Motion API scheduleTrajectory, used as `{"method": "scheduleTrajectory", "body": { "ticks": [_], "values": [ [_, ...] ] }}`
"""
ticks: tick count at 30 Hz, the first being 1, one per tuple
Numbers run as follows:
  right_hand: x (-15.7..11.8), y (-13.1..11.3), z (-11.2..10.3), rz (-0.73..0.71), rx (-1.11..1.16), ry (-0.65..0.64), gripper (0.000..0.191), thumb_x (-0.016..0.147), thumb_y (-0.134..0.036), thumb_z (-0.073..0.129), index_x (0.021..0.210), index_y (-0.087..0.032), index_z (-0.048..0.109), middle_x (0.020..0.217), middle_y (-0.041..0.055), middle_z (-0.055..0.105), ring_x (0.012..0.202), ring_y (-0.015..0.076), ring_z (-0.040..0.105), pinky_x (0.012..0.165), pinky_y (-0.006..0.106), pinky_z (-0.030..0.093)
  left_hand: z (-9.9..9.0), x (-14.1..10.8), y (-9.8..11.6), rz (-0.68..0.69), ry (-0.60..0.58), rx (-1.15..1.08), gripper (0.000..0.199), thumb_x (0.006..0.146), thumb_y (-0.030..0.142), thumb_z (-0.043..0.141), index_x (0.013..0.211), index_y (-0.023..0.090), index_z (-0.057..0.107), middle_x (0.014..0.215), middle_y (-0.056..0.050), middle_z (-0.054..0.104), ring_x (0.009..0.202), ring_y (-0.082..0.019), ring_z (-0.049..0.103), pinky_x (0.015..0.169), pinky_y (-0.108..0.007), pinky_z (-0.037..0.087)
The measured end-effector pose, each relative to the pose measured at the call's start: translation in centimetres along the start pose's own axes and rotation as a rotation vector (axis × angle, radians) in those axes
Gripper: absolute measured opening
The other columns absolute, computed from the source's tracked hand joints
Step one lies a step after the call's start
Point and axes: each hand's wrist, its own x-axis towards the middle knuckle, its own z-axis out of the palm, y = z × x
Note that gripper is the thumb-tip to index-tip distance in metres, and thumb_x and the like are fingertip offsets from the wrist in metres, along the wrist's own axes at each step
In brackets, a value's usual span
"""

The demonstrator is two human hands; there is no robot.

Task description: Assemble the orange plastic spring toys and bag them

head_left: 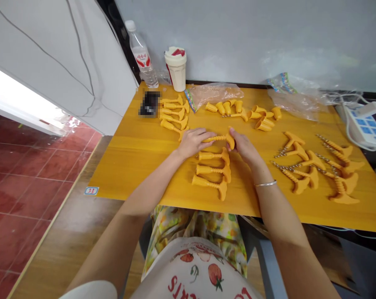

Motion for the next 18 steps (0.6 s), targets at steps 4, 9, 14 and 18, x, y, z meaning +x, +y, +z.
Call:
{"method": "scheduleTrajectory", "body": {
  "ticks": [4,9,14,18],
  "values": [
    [0.1,0.5,-0.6,-0.239,-0.249,0.298,0.048,0.101,-0.051,0.031,0.110,-0.021,0.068,0.067,0.0024,0.060,0.058,0.0172,0.053,0.062,0.031,0.045,0.3,0.1,-0.6,0.000,0.077,-0.041,0.034,0.097,0.045,0.053,0.109,0.021,0.073,0.099,-0.007,0.075,0.086,-0.017,0.069,0.078,-0.026,0.049],
    [-0.3,0.3,-0.8,-0.456,-0.636,0.136,0.032,0.097,-0.036,0.047,0.115,-0.022,0.069,0.100,0.0103,0.070,0.085,0.0212,0.064,0.070,0.029,0.044,0.5,0.0,-1.0,0.069,0.051,-0.068,0.030,0.097,0.043,0.055,0.106,0.021,0.074,0.094,-0.005,0.076,0.081,-0.016,0.070,0.073,-0.024,0.048],
    [0.1,0.9,-0.7,-0.344,-0.539,0.032,0.038,0.096,-0.050,0.048,0.097,-0.019,0.069,0.082,0.0070,0.071,0.073,0.0200,0.061,0.065,0.028,0.040,0.6,0.0,-0.8,0.031,0.041,-0.052,0.029,0.095,0.043,0.058,0.107,0.021,0.072,0.096,-0.005,0.075,0.086,-0.017,0.071,0.076,-0.025,0.048],
    [0.7,2.3,-0.8,-0.168,-0.459,-0.074,0.045,0.094,-0.056,0.048,0.082,-0.017,0.067,0.068,0.0036,0.065,0.061,0.0166,0.053,0.058,0.027,0.037,0.8,0.1,-0.5,-0.081,0.002,-0.089,0.038,0.090,0.048,0.065,0.113,0.018,0.066,0.098,-0.007,0.073,0.091,-0.020,0.070,0.084,-0.028,0.050]
  ]
}}
